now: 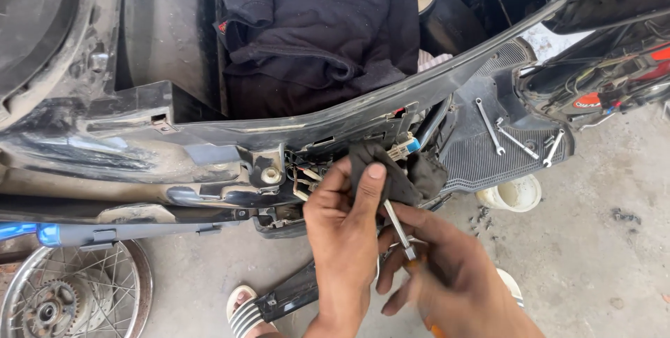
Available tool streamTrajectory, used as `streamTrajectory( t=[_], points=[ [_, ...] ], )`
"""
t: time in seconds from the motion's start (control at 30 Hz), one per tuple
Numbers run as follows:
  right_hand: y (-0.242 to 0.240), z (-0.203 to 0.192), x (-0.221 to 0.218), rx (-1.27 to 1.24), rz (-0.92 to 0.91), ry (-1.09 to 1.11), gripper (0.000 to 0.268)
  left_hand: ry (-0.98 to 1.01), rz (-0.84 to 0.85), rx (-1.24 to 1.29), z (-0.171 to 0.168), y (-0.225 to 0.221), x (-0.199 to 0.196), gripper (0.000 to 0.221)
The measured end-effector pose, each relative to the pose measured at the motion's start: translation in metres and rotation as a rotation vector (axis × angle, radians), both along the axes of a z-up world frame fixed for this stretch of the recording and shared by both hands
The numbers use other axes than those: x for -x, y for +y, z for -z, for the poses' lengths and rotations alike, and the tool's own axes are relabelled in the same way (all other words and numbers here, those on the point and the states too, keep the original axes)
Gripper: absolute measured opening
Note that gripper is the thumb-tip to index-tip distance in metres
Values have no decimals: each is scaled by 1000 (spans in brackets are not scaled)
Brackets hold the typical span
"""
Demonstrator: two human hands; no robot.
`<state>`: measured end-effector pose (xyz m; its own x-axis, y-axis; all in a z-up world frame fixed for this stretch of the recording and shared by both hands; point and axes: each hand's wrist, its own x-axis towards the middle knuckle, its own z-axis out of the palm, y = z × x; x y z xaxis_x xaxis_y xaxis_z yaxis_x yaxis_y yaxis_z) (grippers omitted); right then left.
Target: Repairing internal components of a motorcycle using a screwdriver and manual manipulation of wires
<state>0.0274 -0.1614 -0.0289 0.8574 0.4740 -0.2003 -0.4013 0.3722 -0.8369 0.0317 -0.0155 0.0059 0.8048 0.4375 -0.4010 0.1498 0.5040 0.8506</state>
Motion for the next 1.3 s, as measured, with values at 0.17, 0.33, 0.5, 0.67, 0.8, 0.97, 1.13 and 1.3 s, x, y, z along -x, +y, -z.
streamTrajectory(
  t=[0.17, 0.33, 0.5, 0.67, 0.8, 0.97, 1.13, 1.3],
  points=[
    [-15, -4, -5, 1081, -425, -494, 110, -247, -291, -128, 5, 6, -7, 9],
    [-11, -1, 19, 920, 301, -811, 48, -215, -312, -61, 15, 8, -7, 24],
    [-33, -2, 21, 943, 467, -885, 40, -247, -320, -215, 27, -5, -9, 31],
    [-52, 11, 4, 143, 88, -678, 50, -211, -300, -399, 18, -6, -8, 11],
    [-45, 16, 33, 604, 308, -850, 55, -201, -240, -371, 24, -7, -7, 7],
    [-47, 33, 22, 574, 302, -1107, 64, -175, -232, -476, 22, -9, -1, 17],
    [-25, 24, 31, 621, 316, -993, 46, -233, -218, -465, 24, -6, 4, 21],
    [8, -19, 27, 822, 471, -953, 34, -322, -195, -383, 29, -10, 8, 28]
  ],
)
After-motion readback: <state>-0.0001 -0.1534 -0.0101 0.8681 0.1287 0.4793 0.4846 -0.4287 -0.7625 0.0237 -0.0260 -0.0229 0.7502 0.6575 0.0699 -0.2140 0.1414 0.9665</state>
